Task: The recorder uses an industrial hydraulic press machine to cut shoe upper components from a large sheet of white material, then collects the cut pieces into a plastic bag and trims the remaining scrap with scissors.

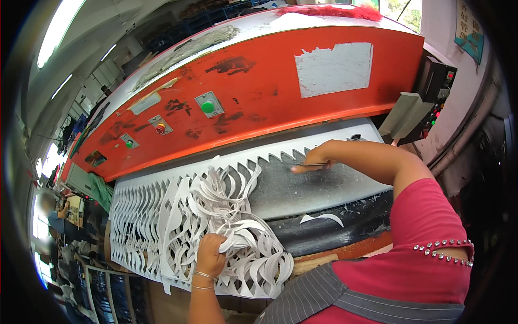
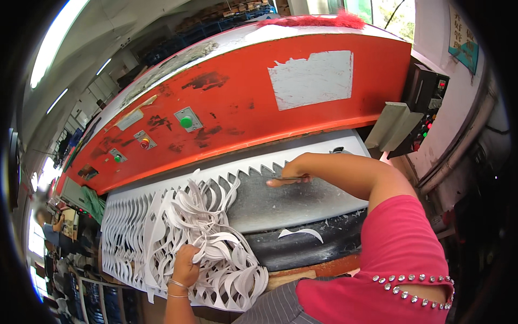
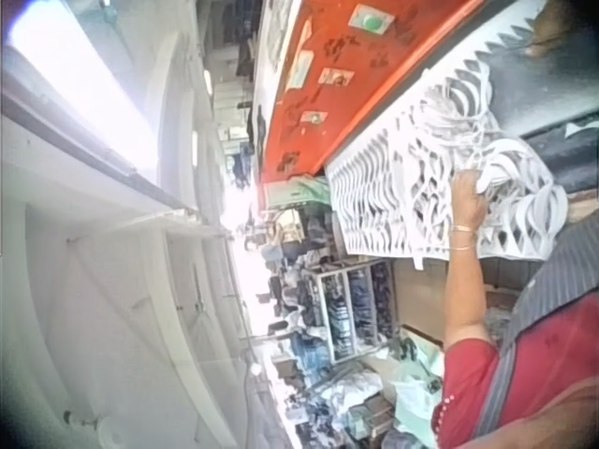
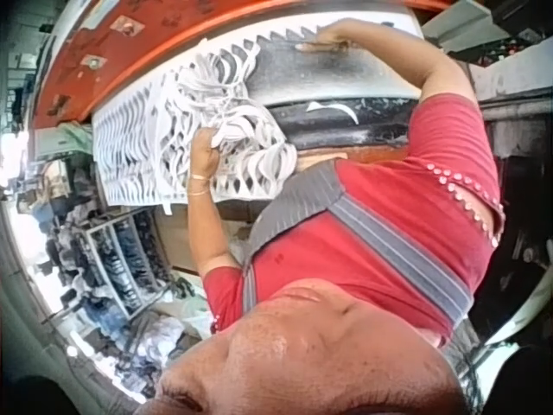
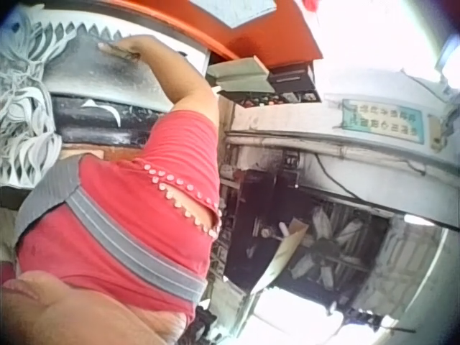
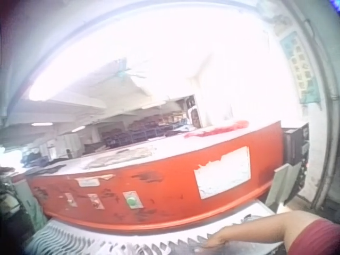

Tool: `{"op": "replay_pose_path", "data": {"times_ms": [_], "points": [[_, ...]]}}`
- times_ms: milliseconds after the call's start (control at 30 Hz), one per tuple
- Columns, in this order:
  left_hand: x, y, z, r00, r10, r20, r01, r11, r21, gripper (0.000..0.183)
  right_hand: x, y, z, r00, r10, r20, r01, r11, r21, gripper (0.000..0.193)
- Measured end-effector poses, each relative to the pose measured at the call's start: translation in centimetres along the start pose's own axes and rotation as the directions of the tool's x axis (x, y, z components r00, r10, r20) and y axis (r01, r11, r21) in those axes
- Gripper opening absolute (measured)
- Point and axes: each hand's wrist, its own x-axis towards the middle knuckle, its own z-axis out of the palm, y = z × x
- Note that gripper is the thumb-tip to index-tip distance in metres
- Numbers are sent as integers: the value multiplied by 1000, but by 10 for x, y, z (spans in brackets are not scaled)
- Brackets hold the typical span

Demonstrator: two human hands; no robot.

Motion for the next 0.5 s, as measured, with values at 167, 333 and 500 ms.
{"op": "replay_pose_path", "data": {"times_ms": [167,333,500], "points": [[-5,18,0,999,36,-11,-37,999,-13,23,9,-15,-5,979,-87,182,71,993,95,91],[-4,31,0,997,72,-5,-72,997,4,24,50,-53,-12,986,-23,164,-11,979,205,85],[-3,30,3,997,74,20,-74,997,-13,25,58,-77,-17,1000,-18,-1,18,996,89,81]]}}
